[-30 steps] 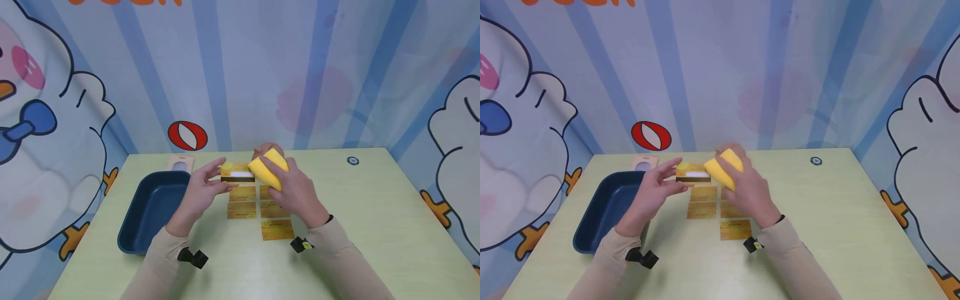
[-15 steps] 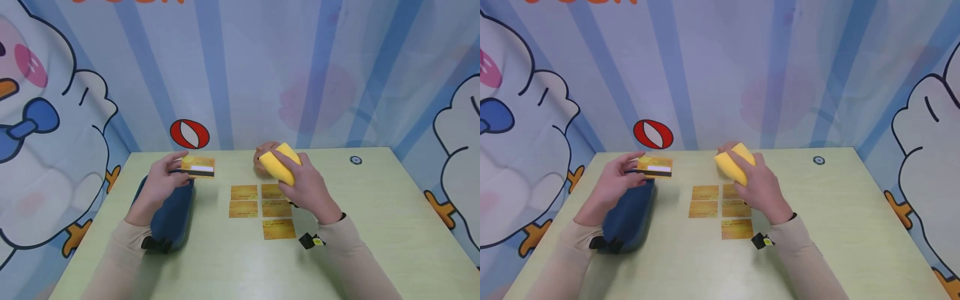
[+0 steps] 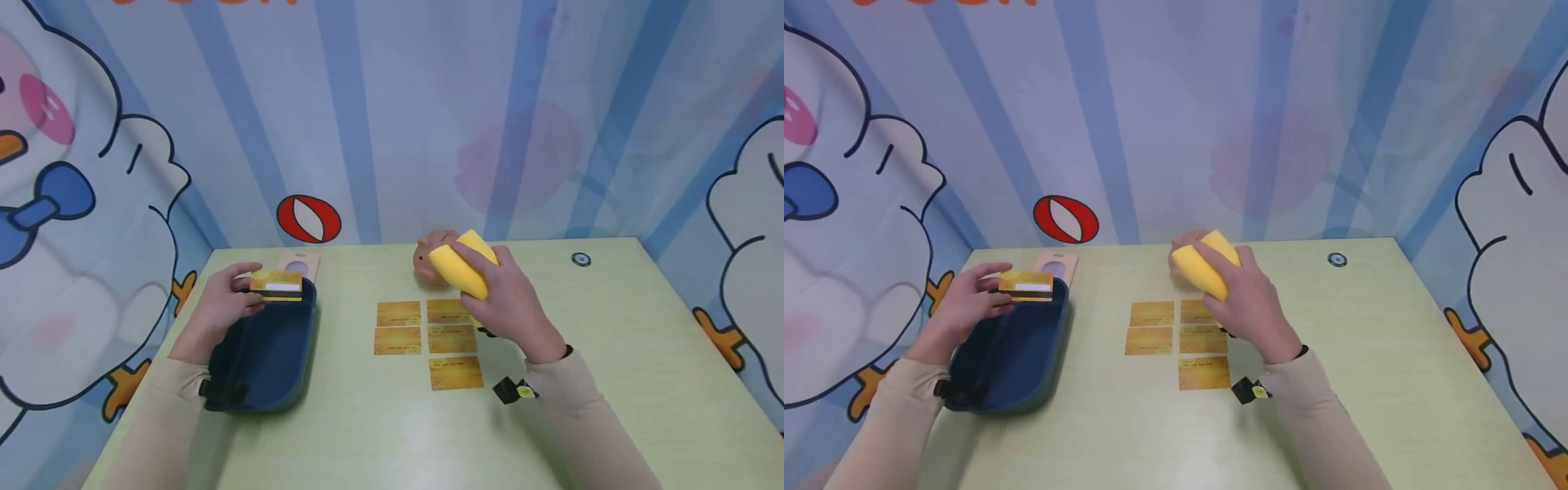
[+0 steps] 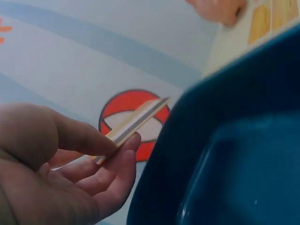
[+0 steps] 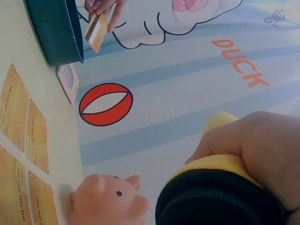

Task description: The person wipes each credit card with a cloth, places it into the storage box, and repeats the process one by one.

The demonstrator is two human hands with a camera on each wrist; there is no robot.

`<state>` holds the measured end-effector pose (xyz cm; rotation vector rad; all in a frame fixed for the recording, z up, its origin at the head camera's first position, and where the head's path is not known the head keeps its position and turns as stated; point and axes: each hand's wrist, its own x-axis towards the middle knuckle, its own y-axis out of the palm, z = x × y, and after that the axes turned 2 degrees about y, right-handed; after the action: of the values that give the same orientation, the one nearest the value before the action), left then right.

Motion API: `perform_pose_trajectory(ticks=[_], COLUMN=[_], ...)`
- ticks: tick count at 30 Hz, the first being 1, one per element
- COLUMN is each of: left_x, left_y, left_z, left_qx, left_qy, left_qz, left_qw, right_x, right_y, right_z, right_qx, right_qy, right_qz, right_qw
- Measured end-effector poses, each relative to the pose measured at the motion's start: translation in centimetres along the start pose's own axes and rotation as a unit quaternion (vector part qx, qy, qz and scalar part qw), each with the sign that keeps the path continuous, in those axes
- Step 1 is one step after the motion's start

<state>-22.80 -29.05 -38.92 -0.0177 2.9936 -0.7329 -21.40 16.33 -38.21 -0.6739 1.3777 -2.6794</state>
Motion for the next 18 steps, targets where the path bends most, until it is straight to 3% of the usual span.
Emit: perform_pose_trajectory(ticks=[4, 9, 18], left_x=[0.5, 1.1, 1.6], left_y=[-0.4, 0.2, 1.6], left_z=[1.0, 2.0, 2.5], left_qx=[0.030, 0.052, 0.087], left_qy=[-0.030, -0.059, -0.070], left_qz=[0.017, 0.042, 0.095], left_qw=[0.9990, 0.9961, 0.9893], right_x=[0.0, -0.2, -0.3], right_y=[0.0, -0.3, -0.6], right_z=[0.0, 0.2, 0.3], right_qx=[-0.003, -0.008, -0.017], right_qy=[-0.001, 0.003, 0.002], right_qz=[0.000, 0.004, 0.003], right_qw=[1.0000, 1.0000, 0.9999])
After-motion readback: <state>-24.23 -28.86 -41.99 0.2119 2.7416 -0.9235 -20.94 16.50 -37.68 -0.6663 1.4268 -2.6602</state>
